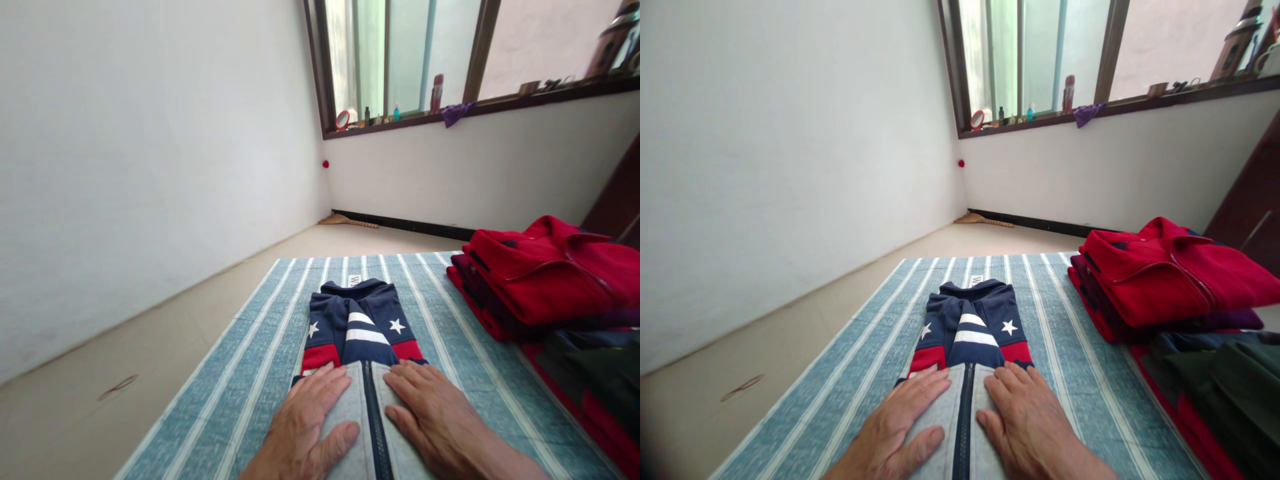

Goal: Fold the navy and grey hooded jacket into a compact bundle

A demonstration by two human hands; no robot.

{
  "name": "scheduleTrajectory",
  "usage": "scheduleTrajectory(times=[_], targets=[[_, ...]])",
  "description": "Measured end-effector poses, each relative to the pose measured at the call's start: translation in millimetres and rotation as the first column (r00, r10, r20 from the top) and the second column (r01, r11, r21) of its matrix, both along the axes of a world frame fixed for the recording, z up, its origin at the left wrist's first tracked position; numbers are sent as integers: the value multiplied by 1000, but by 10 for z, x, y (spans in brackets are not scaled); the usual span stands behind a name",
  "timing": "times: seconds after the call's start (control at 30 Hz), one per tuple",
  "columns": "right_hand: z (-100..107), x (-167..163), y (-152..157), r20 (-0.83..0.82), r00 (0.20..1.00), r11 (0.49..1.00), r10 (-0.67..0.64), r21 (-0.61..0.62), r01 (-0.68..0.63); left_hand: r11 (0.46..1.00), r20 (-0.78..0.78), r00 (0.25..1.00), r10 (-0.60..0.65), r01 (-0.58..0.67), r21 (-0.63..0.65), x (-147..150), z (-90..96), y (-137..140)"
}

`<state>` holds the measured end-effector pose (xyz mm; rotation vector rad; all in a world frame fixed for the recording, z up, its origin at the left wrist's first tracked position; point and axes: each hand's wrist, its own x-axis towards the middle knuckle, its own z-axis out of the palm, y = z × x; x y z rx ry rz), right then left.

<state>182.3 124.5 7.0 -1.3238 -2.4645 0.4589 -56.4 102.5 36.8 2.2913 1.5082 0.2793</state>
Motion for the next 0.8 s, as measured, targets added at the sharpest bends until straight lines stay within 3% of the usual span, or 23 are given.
scheduleTrajectory(times=[0.4,0.8], targets=[[85,-4,-13,18,1000,997,3,-77,-2,999,-2,1000,15,-15,-40,15,-1,2],[131,10,-8,-11,1000,998,17,-54,-18,999,36,999,32,-30,-41,65,39,-9]])
